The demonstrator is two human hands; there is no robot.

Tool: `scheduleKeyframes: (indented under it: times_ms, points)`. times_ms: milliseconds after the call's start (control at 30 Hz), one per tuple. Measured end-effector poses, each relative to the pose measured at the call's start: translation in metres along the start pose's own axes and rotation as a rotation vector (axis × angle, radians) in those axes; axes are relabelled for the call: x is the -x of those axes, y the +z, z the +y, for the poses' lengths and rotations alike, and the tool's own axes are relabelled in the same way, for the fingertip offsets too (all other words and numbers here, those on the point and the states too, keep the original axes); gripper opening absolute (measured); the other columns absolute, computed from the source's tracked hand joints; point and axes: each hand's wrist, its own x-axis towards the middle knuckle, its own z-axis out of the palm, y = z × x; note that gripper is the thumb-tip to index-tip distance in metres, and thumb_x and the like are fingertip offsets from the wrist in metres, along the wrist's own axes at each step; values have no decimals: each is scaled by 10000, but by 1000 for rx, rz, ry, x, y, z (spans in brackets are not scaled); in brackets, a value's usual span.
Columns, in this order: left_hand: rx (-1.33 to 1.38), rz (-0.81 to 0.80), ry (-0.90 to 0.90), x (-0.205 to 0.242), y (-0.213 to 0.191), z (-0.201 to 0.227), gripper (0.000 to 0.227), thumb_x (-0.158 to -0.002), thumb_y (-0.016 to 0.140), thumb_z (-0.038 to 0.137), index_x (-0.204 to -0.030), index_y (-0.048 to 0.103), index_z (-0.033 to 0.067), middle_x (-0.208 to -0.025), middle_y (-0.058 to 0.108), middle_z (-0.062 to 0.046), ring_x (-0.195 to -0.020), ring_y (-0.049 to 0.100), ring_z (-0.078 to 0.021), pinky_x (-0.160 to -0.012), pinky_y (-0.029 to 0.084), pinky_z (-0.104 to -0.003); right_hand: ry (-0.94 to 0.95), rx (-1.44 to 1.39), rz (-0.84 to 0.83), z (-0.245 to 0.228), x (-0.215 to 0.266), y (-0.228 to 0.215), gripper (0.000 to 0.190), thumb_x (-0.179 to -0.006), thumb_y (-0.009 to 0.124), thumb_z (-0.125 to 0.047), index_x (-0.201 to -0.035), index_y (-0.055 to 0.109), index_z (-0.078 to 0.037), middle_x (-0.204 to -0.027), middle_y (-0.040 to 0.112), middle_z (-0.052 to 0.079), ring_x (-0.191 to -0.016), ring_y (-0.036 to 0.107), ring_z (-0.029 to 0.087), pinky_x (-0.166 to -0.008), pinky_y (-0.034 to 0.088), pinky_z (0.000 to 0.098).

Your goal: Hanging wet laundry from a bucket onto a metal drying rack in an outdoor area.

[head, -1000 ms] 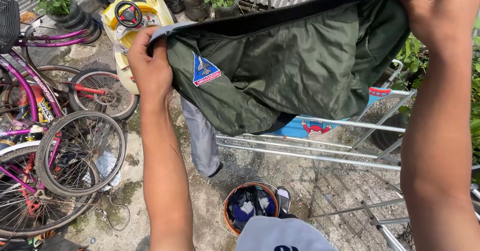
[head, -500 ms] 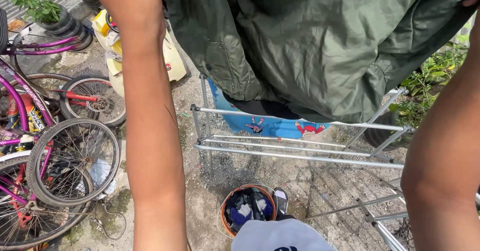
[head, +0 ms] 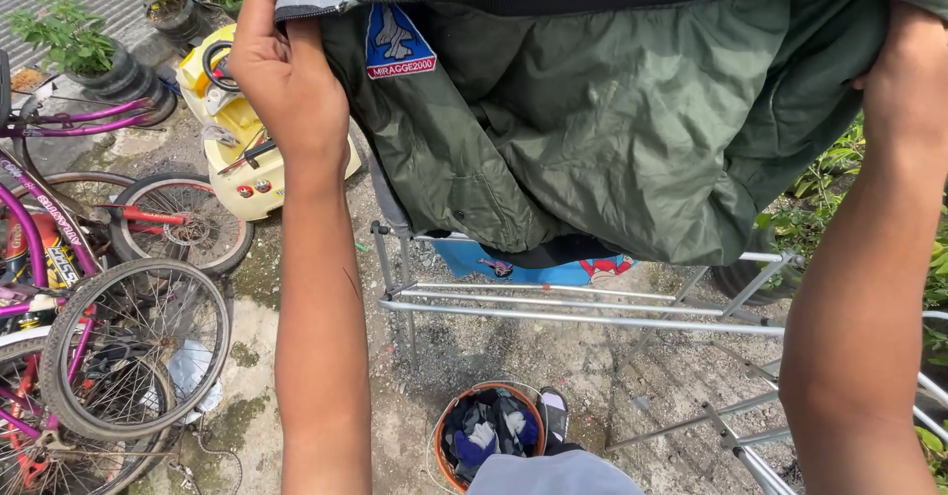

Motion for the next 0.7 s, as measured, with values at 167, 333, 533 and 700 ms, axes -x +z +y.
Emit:
scheduleKeyframes:
  times_ms: [167,333,533,700]
  points:
    - [-40,18,-149,14,-12,4,250,-1058,530,11,-1248,690,36,-1247,706,-97,-1184,665,-194,-1046,531,-305,-27,-3,107,-75,2,52,146,-1106,761,193,-1237,767,130,-1133,707,197,-1025,637,245,-828,500,355]
    - [-81,39,-243,23,-21,10,260,-1036,549,-3,-1249,695,32,-1275,707,-107,-1215,664,-194,-1055,544,-296,173,27,30,-98,22,59,152,-1065,722,116,-1193,776,53,-1053,703,97,-971,592,149,-783,486,311]
    - [-116,21,-421,47,-43,-6,218,-1014,587,10,-1162,747,15,-1116,764,-80,-1041,710,-133,-941,585,-238,381,2,-93,-107,48,60,168,-1015,724,38,-1169,764,-19,-1063,720,37,-989,597,82,-808,498,249]
    - [-133,-128,-662,91,-55,-34,188,-1006,640,111,-1135,768,62,-1119,776,-46,-1063,692,-116,-952,550,-237,632,-77,-279,-99,81,73,169,-982,700,-17,-1120,769,-88,-997,714,-3,-921,580,79,-778,483,253]
